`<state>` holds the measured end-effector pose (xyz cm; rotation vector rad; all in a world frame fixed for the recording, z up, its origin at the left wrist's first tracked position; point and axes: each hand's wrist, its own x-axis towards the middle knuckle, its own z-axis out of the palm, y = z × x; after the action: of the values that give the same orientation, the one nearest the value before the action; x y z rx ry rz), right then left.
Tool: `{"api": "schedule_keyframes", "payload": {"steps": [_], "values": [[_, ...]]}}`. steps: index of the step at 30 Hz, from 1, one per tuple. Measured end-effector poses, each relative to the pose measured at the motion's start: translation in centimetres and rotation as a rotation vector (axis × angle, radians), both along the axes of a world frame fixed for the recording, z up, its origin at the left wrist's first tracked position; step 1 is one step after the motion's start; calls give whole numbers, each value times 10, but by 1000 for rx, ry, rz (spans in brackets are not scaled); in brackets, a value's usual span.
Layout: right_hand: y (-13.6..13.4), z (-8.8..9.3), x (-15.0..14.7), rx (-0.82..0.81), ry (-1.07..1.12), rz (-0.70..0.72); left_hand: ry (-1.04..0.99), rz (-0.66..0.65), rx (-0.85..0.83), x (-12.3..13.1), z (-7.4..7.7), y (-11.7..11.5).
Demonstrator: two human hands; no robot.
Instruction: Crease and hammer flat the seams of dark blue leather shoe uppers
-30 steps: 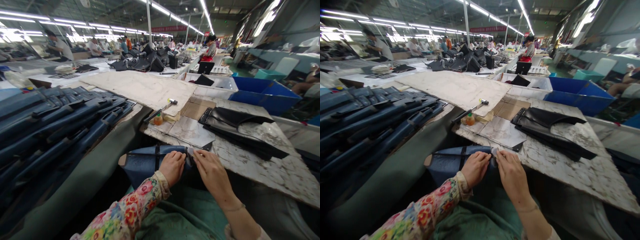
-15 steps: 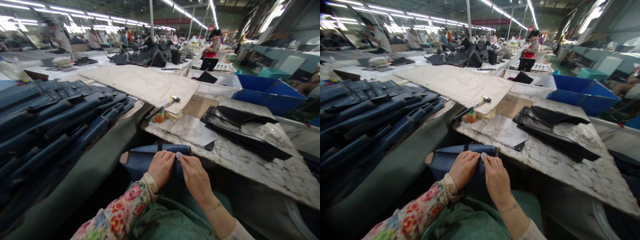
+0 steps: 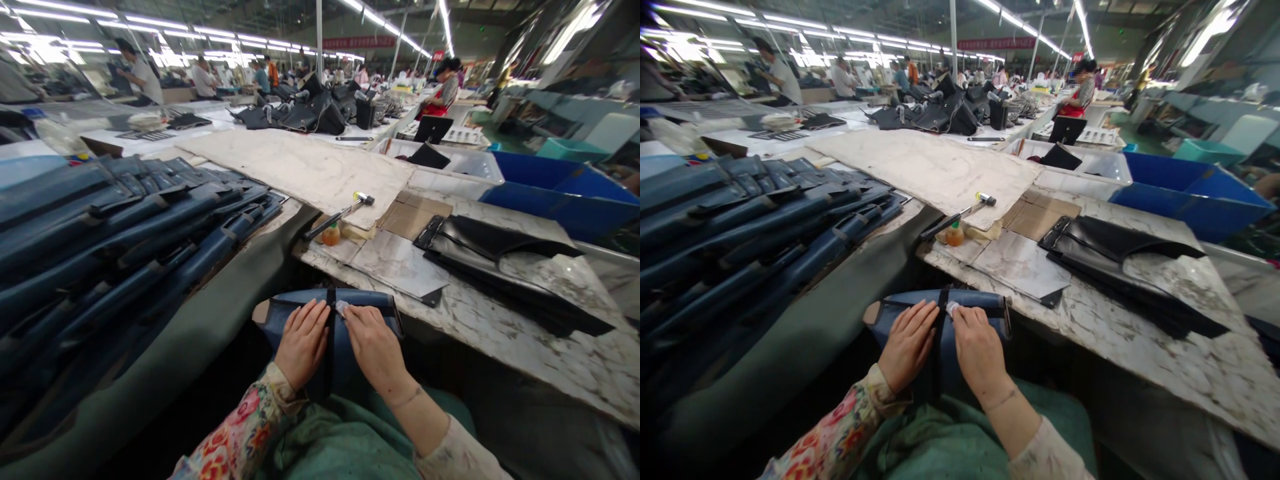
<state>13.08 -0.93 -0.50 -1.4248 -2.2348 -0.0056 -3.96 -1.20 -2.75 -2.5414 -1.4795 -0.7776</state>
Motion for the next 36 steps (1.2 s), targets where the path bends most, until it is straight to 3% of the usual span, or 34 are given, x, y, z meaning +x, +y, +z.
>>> {"api": "schedule_keyframes", "payload": {"steps": [13, 18, 23, 29, 36], "values": [[-1, 6, 19, -149, 213, 116, 36, -9, -6, -3, -3, -17], [11, 10, 26, -312, 258, 185, -55, 89, -64, 6, 5, -8], [22, 18, 28, -408, 240, 239, -54, 93, -143, 11, 17, 4], [22, 29, 25, -361, 60, 263, 2, 32, -76, 9, 18, 3], [11, 18, 14, -239, 95, 159, 33, -14, -46, 9, 13, 5]]}}
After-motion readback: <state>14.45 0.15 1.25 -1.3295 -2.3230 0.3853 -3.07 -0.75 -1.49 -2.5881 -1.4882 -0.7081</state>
